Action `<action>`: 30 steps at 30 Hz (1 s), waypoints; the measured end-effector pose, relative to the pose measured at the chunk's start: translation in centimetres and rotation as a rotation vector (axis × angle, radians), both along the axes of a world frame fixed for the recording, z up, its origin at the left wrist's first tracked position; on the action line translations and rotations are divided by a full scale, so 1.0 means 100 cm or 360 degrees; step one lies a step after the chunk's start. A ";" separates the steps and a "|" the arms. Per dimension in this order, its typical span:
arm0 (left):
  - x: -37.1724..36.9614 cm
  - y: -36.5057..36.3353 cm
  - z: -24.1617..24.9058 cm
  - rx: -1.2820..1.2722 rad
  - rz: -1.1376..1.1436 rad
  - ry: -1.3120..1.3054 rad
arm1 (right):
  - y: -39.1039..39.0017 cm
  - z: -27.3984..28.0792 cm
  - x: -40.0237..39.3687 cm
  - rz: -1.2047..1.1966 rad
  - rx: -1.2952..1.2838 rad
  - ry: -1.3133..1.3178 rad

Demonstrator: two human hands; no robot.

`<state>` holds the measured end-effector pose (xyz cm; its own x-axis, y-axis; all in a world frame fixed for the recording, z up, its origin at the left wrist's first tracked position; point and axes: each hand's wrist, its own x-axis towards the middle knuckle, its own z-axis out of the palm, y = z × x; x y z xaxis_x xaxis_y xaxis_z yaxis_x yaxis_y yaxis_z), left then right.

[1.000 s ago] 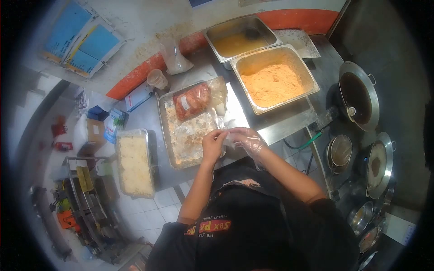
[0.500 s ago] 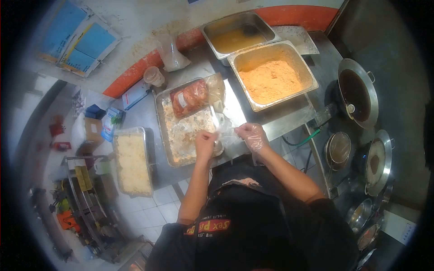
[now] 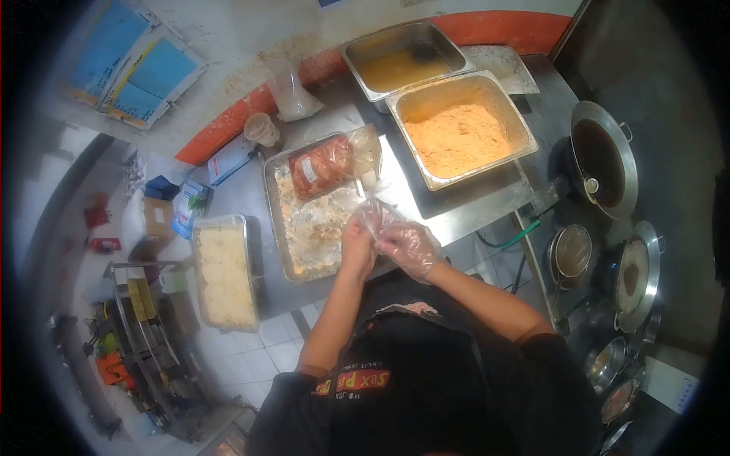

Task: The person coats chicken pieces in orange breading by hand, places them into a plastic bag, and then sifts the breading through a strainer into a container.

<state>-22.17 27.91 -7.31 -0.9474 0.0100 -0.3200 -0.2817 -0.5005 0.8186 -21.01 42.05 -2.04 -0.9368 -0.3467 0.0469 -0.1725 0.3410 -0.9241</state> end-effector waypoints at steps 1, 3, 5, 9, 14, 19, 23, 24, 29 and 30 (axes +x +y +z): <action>-0.005 -0.003 -0.012 0.0240 0.0047 0.0021 | 0.000 0.005 0.003 0.0029 0.0013 -0.0061; -0.008 -0.005 -0.014 0.0428 -0.0053 -0.0029 | 0.000 -0.002 0.001 0.0066 0.0109 -0.0025; -0.007 -0.004 -0.011 0.0615 -0.0155 -0.0079 | 0.000 -0.006 0.000 0.0103 0.0204 0.0012; -0.001 0.005 0.021 0.0846 -0.0445 -0.0133 | 0.001 0.009 0.000 0.0079 0.0060 -0.0039; -0.010 0.010 0.021 0.0808 -0.0377 -0.0075 | 0.004 0.009 0.001 0.0212 0.0058 0.0006; -0.026 0.005 0.008 0.1240 -0.0481 0.0222 | -0.002 0.004 0.001 0.0232 -0.0042 -0.0182; -0.031 0.005 0.008 0.1141 -0.0351 0.0049 | -0.006 0.001 0.004 0.0486 -0.0120 -0.0007; -0.036 0.007 0.009 0.0867 -0.0263 0.0019 | -0.004 0.004 0.002 0.0497 -0.0117 -0.0051; -0.047 0.008 0.007 0.0557 0.0206 0.0164 | -0.001 0.005 0.004 0.0092 -0.0027 -0.0120; -0.046 0.010 0.013 0.0482 0.0311 0.0201 | -0.001 0.001 0.000 -0.0068 0.0113 -0.0149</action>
